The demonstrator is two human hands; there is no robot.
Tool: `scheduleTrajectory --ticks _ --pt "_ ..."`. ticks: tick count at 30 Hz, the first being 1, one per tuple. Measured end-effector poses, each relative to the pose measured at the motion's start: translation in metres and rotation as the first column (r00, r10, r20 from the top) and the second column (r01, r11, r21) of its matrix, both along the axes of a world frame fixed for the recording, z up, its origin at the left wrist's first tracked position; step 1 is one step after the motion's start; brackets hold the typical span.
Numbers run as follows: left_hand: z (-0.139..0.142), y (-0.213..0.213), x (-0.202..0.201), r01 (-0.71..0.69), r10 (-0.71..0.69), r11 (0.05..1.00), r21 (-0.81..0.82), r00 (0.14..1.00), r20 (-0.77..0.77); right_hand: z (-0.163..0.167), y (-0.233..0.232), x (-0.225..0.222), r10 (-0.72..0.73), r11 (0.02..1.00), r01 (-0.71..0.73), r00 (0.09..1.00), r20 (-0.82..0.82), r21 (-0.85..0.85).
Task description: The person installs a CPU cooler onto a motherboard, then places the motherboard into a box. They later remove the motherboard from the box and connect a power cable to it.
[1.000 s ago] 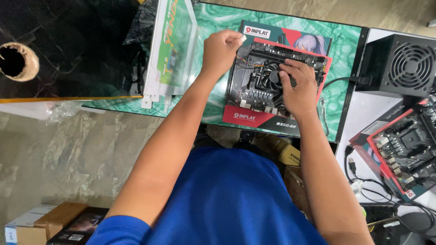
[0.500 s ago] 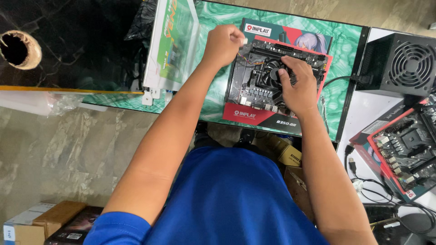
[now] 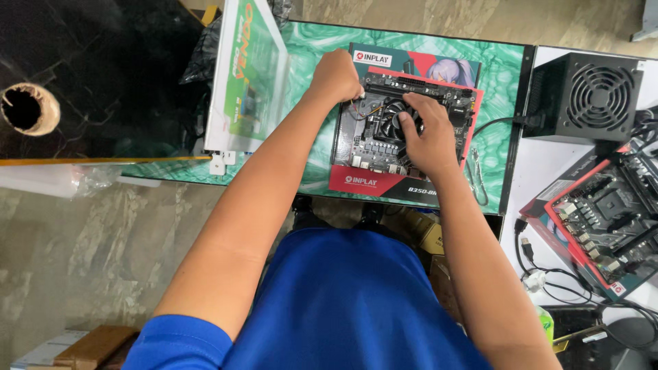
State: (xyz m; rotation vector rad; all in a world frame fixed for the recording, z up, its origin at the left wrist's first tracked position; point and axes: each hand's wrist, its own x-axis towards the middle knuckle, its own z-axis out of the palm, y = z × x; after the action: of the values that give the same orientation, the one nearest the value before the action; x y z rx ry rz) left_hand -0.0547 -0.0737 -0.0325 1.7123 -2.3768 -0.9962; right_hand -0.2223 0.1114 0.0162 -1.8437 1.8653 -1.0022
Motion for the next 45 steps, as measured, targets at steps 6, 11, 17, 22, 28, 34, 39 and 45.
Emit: scheduleTrajectory --ticks 6,11,17,22,28,34,39,45 --pt "-0.002 0.005 -0.005 -0.086 0.086 0.996 0.001 0.996 -0.035 -0.002 0.001 -0.001 0.001 1.000 -0.001 1.000 0.030 0.021" --pt "0.000 0.008 -0.007 -0.055 0.055 0.998 -0.019 0.998 -0.013 -0.002 0.001 -0.003 0.003 0.999 -0.004 0.999 0.038 0.041" --pt "0.002 0.012 -0.015 -0.074 0.076 0.997 -0.029 0.995 0.070 -0.004 0.002 -0.005 0.013 0.998 -0.015 0.999 0.039 0.057" --pt "0.003 0.023 -0.023 -0.067 0.068 0.982 -0.179 0.998 0.000 -0.008 0.001 -0.005 0.009 0.999 -0.010 0.999 0.032 0.033" --pt "0.001 0.030 -0.035 -0.049 0.054 0.962 -0.267 0.999 0.011 -0.011 0.001 -0.005 0.008 1.000 -0.008 0.998 0.058 0.001" --pt "-0.013 0.025 -0.025 0.008 -0.008 0.955 -0.298 1.000 0.000 -0.019 0.004 -0.006 -0.013 1.000 0.015 0.998 0.057 -0.023" --pt "-0.019 0.019 -0.015 0.242 -0.213 0.923 -0.299 0.969 0.127 0.001 0.011 -0.006 -0.067 0.994 0.070 0.997 0.041 -0.086" --pt "-0.019 0.012 -0.006 0.174 -0.164 0.983 -0.063 0.977 0.138 0.002 0.074 -0.026 -0.336 0.909 0.379 0.913 0.230 -0.175"
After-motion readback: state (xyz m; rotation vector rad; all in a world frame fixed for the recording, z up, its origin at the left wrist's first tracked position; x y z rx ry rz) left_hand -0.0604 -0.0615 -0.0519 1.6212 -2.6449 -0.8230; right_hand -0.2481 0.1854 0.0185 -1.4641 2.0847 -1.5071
